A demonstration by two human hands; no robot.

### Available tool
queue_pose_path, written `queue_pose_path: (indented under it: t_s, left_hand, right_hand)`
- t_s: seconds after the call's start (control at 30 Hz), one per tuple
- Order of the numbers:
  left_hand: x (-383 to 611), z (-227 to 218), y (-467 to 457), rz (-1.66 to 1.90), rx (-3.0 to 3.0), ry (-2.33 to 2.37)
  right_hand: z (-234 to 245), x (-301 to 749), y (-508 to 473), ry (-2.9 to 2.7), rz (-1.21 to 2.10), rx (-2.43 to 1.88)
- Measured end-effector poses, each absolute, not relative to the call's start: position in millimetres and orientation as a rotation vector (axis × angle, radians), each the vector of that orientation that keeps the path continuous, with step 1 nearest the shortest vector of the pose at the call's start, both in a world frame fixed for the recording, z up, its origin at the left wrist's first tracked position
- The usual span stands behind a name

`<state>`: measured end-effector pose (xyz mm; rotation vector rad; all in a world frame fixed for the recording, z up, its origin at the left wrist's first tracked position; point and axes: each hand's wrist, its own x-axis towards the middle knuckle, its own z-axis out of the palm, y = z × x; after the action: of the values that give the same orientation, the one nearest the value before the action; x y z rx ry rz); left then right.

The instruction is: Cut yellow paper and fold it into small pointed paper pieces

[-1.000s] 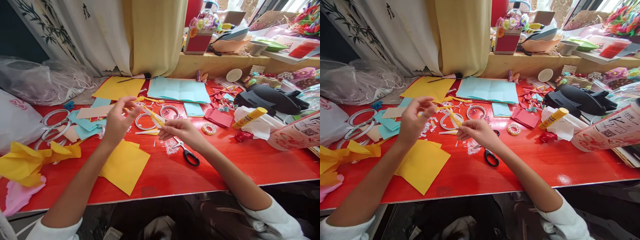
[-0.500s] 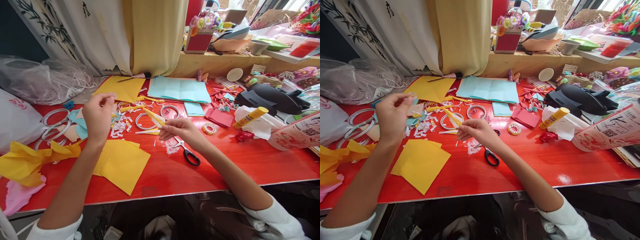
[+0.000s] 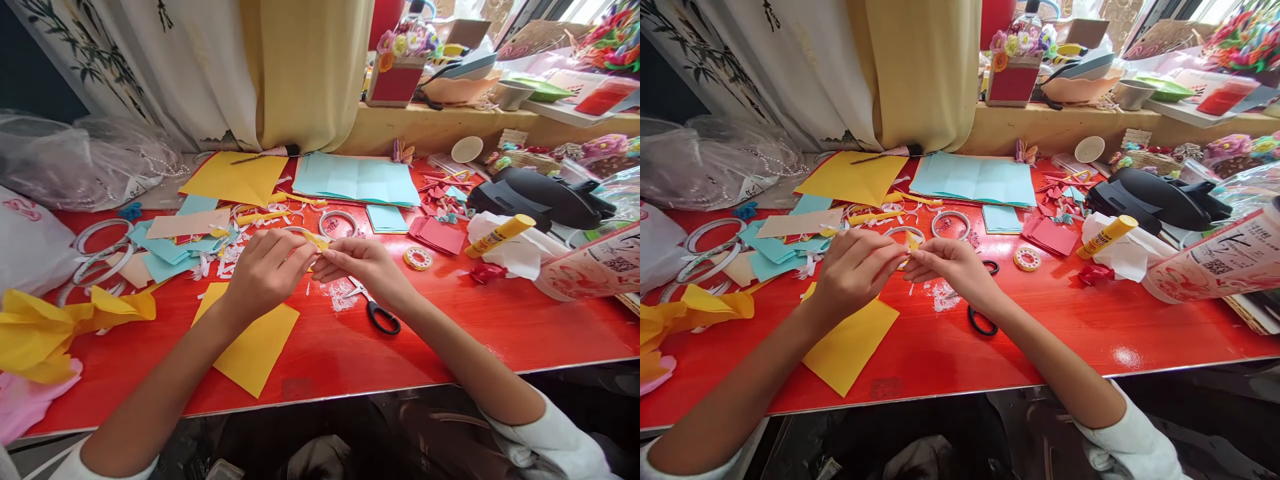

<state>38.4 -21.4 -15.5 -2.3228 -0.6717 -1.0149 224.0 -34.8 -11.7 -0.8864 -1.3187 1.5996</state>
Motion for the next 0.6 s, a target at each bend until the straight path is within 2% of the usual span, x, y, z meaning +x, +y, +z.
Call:
queue_pose_path:
  t_s: [0.37, 0.47, 0.6]
  left_hand:
    - [37.5, -21.5, -15.9, -1.129, -2.530, -0.731]
    - [39.4, -21.5, -17.2, -1.176, -2.514, -0.780]
    - [41.7, -23.3, -18.6, -1.198, -2.523, -0.841]
  right_hand:
    - [-18.2, 224.5, -32.9, -1.359, 1.510, -0.902]
    - [-20.0, 222.9, -35.3, -1.443, 1.353, -0.884]
    - [-22.2, 221.0, -39.4, -1.647, 0.986, -0.989]
